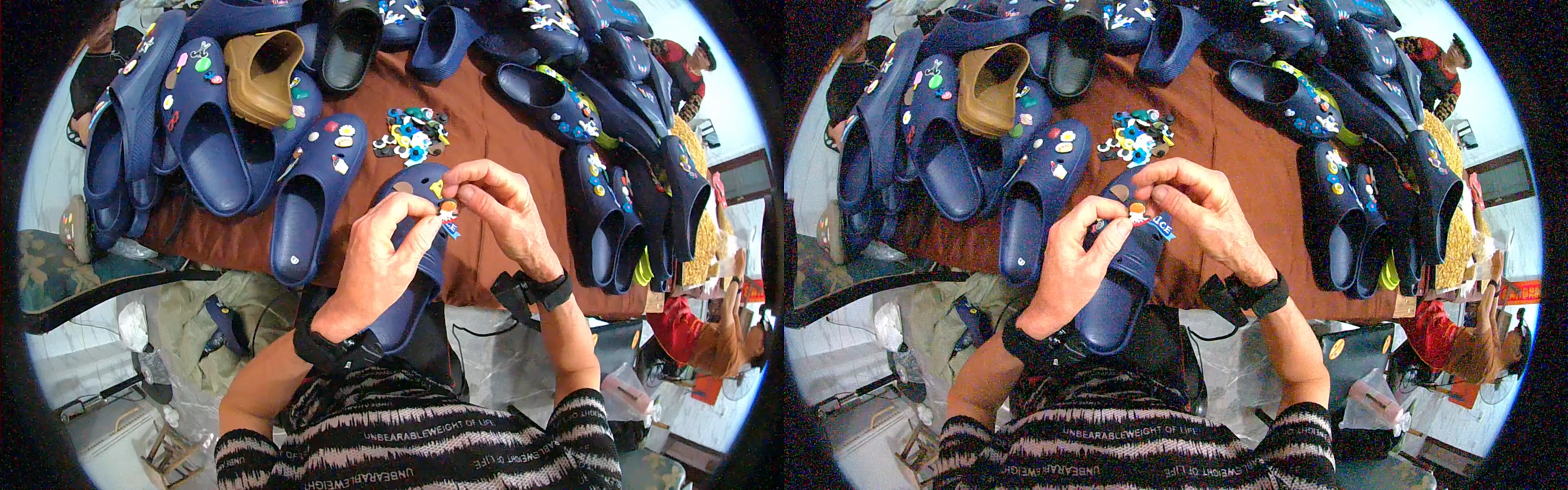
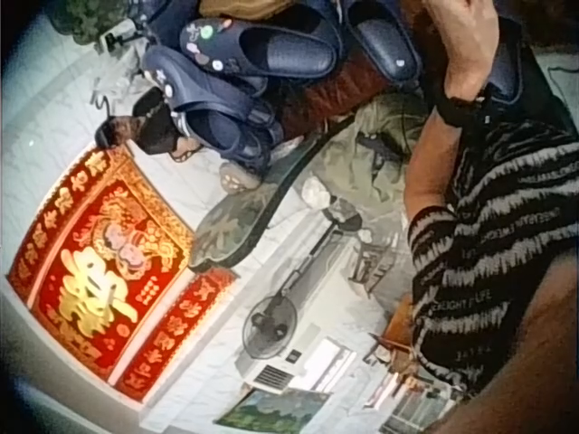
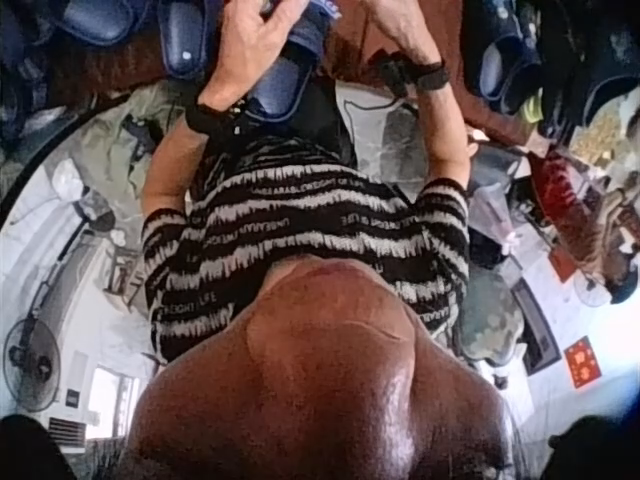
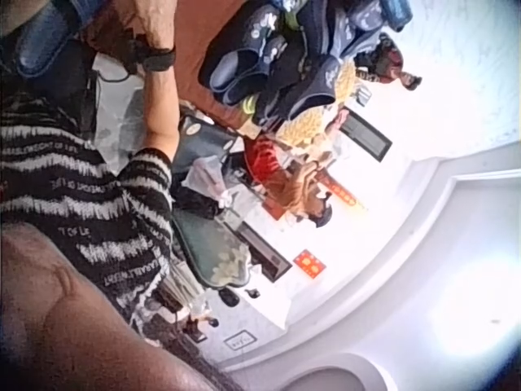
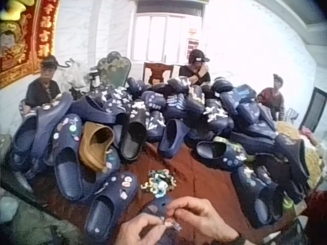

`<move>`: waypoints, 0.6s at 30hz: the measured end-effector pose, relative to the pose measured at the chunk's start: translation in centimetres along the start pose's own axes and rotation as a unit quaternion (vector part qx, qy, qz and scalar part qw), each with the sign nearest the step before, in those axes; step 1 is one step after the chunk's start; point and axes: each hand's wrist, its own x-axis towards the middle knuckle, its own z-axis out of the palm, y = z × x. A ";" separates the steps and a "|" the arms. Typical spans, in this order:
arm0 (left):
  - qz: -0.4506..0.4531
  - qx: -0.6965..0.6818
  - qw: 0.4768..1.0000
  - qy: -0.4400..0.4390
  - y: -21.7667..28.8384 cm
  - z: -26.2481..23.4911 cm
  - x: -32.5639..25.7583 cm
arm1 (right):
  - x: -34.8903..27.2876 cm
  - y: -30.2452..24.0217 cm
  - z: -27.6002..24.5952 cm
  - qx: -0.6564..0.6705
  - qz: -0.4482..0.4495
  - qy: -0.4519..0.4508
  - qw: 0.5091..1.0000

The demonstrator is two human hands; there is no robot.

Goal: The recorder is attaching decorative charms to rubber clog shoes.

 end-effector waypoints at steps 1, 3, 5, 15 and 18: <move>0.045 0.054 0.997 0.017 -0.3 0.0 -0.1 | -0.1 -0.4 0.0 0.033 0.039 -0.003 0.999; 0.090 0.107 0.990 0.033 -0.7 -0.1 0.0 | -0.5 -0.4 -0.1 0.067 0.078 -0.006 0.995; 0.222 0.213 0.948 0.077 -0.9 -0.2 0.4 | -1.1 0.0 -0.2 0.055 0.098 -0.059 0.992; 0.437 0.368 0.817 0.077 -1.5 -1.2 -0.8 | -3.6 -0.9 1.7 0.119 0.084 -0.012 0.989; 0.451 0.376 0.806 0.072 -1.3 -1.1 -1.0 | -4.0 -1.1 2.0 0.123 0.069 -0.006 0.990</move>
